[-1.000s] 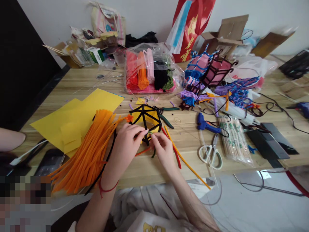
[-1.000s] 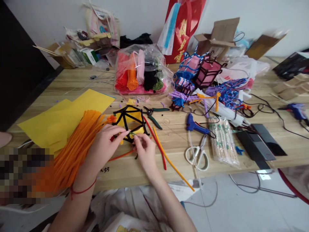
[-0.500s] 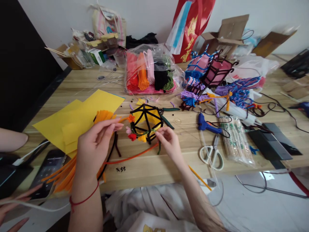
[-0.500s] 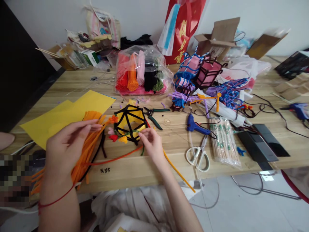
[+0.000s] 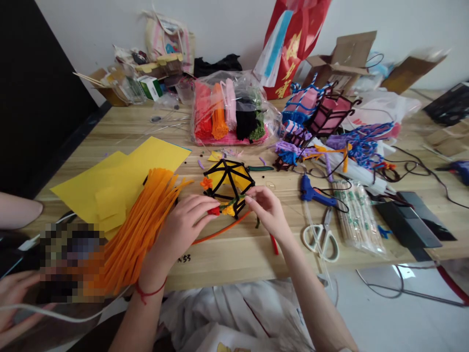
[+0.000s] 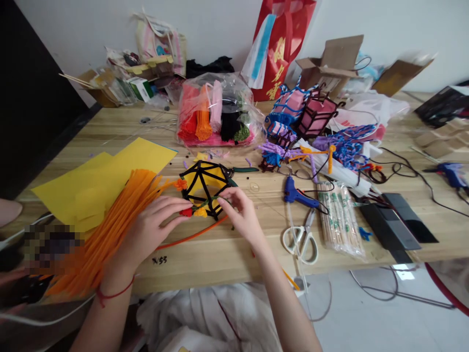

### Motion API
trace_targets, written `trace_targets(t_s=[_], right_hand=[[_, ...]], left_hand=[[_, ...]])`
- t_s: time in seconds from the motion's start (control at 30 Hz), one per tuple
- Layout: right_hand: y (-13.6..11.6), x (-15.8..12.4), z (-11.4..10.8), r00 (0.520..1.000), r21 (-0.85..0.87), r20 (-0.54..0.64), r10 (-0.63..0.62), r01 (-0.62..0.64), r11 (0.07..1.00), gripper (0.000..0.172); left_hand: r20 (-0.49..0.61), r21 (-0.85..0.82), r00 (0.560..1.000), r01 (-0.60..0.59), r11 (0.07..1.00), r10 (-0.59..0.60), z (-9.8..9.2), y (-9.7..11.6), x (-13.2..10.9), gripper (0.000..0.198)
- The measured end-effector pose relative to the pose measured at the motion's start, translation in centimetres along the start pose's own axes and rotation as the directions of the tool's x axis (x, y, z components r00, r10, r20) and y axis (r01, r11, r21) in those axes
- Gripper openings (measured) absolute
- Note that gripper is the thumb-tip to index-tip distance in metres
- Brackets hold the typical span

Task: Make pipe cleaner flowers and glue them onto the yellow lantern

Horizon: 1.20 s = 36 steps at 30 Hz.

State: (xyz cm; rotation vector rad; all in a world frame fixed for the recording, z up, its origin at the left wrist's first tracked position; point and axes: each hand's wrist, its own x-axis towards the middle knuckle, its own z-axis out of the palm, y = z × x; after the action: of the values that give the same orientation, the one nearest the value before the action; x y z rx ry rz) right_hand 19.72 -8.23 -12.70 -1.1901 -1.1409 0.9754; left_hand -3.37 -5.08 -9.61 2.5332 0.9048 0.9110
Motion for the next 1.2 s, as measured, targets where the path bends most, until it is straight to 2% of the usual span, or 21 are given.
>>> trace_targets(t_s=[0.27,0.4,0.5,0.6,0.67,0.73,0.83,0.9,0.97,1.03,1.07,1.13,1.2], right_hand=[[-1.0,0.8,-0.9,0.995,-0.149,0.044,-0.09,0.096,0.984,0.009],[-1.1,1.0,-1.2,0.991,-0.183,0.059,-0.117,0.126,0.975,0.008],[-1.0,1.0,-1.2,0.99,-0.169,0.056,-0.129,0.137,0.976,0.008],[-0.8,1.4,-1.1,0.991,-0.121,0.048,-0.124,0.129,0.984,0.012],[-0.6,1.9,-1.1,0.993,-0.07,0.039,-0.112,0.114,0.991,0.015],[-0.3,2.4,-1.2,0.996,-0.009,0.028,-0.089,0.089,0.996,0.018],[0.3,3.4,-1.6,0.999,0.089,0.003,-0.034,0.034,0.995,0.021],[0.8,3.9,-1.9,1.0,0.157,-0.016,0.015,-0.012,0.987,0.025],[1.2,4.2,-2.1,0.997,0.226,-0.036,0.065,-0.055,0.973,0.029],[1.5,4.3,-2.1,0.992,0.289,-0.06,0.11,-0.088,0.953,0.032],[1.5,4.3,-2.1,0.989,0.317,-0.071,0.13,-0.102,0.943,0.033],[1.5,4.2,-2.0,0.982,0.367,-0.086,0.17,-0.127,0.922,0.034],[1.4,4.0,-1.8,0.975,0.408,-0.089,0.205,-0.153,0.9,0.033]], left_hand=[[0.0,0.095,0.999,-0.035,0.995,0.035,1.8,0.2,0.0,0.016],[-0.031,0.048,0.999,-0.008,0.999,0.01,1.9,0.6,0.0,0.015],[-0.179,-0.102,0.979,0.082,0.991,-0.099,1.2,0.6,-0.1,0.015],[-0.359,-0.192,0.904,0.174,0.966,-0.234,-0.1,0.2,-0.1,0.014],[-0.397,-0.187,0.881,0.199,0.962,-0.259,-1.0,-0.2,0.1,0.014],[-0.395,-0.148,0.887,0.198,0.969,-0.241,-1.6,-0.4,0.5,0.013],[-0.369,-0.052,0.918,0.136,0.989,-0.146,-2.0,-0.4,1.3,0.011],[-0.277,-0.006,0.96,0.048,0.999,-0.047,-1.9,-0.2,2.0,0.01],[-0.136,0.019,0.99,-0.038,0.999,0.04,-1.6,0.1,2.5,0.011],[-0.027,0.052,0.997,-0.075,0.996,0.076,-1.0,0.4,2.9,0.022],[-0.009,0.075,0.997,-0.073,0.995,0.074,-0.6,0.5,3.1,0.03],[-0.043,0.108,0.998,-0.04,0.993,0.045,0.2,0.6,3.3,0.041],[-0.131,0.102,0.991,0.001,0.995,0.013,0.9,0.6,3.5,0.04]])
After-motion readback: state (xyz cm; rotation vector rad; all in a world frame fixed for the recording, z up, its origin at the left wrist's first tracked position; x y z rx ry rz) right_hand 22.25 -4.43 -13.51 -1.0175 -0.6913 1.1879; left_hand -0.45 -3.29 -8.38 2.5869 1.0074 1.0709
